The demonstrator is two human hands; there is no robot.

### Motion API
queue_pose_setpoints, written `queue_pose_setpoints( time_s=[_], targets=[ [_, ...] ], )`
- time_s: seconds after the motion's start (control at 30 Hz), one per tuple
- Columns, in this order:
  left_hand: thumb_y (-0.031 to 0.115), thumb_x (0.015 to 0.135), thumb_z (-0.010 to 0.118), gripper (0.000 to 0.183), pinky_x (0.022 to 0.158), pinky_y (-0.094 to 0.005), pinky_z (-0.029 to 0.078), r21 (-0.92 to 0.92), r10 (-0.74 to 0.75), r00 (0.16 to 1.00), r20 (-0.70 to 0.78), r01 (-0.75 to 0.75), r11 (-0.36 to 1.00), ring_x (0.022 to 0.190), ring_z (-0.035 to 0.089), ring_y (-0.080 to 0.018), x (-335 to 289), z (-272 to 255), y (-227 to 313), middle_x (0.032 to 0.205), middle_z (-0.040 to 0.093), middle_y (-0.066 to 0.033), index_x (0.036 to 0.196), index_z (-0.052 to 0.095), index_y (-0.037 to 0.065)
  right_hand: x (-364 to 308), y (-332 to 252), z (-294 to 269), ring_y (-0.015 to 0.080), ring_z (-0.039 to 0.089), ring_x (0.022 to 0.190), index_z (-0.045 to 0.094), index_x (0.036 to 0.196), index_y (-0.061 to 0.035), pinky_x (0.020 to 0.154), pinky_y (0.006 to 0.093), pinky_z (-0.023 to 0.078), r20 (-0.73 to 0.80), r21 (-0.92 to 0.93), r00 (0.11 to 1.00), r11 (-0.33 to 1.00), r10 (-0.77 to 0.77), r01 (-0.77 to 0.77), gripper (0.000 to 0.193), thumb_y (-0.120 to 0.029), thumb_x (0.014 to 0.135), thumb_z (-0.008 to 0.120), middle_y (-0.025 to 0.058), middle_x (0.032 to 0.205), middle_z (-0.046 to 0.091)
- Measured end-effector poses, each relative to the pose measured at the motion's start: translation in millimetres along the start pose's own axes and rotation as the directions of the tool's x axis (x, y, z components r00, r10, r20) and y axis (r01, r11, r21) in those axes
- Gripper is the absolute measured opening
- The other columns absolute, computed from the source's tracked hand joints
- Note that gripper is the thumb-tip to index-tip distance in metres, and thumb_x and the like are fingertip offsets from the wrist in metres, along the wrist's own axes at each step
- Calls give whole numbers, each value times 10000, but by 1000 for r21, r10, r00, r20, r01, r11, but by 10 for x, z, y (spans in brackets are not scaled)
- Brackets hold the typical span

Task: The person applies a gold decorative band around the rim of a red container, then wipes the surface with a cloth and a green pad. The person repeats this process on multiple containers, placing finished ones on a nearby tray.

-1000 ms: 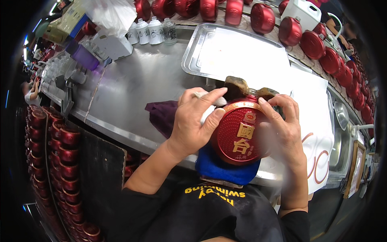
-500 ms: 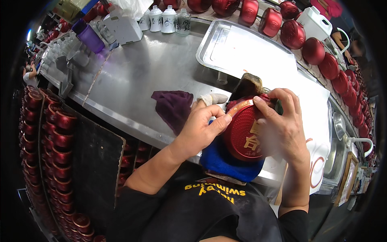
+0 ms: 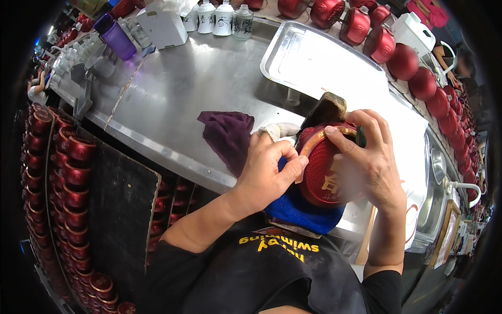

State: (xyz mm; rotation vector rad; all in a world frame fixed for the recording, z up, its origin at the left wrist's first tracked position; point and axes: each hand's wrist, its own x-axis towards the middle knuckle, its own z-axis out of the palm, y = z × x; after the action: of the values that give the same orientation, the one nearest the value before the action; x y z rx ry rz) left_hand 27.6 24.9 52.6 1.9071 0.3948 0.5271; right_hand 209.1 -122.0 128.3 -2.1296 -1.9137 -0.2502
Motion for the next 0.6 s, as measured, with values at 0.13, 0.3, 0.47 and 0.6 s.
queue_pose_setpoints(
  time_s=[0.13,0.3,0.47,0.6],
  targets=[
    [222,925,731,211,1144,-455,290,8,3,999,-35,-3,1000,1307,447,-350,-59,44,-7,1397,549,-241,810,646,68,48,-13,-13,341,485,1305,725,1219,-208,1025,490,468,19,-10,999,999,-35,35,491,-118,742,800,90,1332,531],
    [215,932,735,209,1135,-450,299,-30,23,995,-93,-26,999,1291,455,-349,-142,105,-27,1396,551,-242,821,640,66,75,-16,9,342,489,1304,736,1187,-196,1017,487,482,7,-8,998,998,-69,69,462,-108,738,800,89,1331,535],
    [218,944,726,205,1085,-450,335,-39,44,993,-105,-48,998,1220,473,-354,-216,139,-61,1304,572,-234,842,641,62,87,-4,27,342,519,1267,736,1193,-182,988,476,507,0,-7,996,996,-91,91,487,-81,720,799,98,1288,561],
    [238,948,726,215,1026,-468,368,-43,84,987,-137,-91,995,1135,475,-385,-223,184,-99,1114,592,-205,861,642,61,92,-12,43,340,544,1226,734,1196,-171,972,462,520,-21,15,995,995,-94,94,510,-51,705,799,101,1246,579]
  ],
)
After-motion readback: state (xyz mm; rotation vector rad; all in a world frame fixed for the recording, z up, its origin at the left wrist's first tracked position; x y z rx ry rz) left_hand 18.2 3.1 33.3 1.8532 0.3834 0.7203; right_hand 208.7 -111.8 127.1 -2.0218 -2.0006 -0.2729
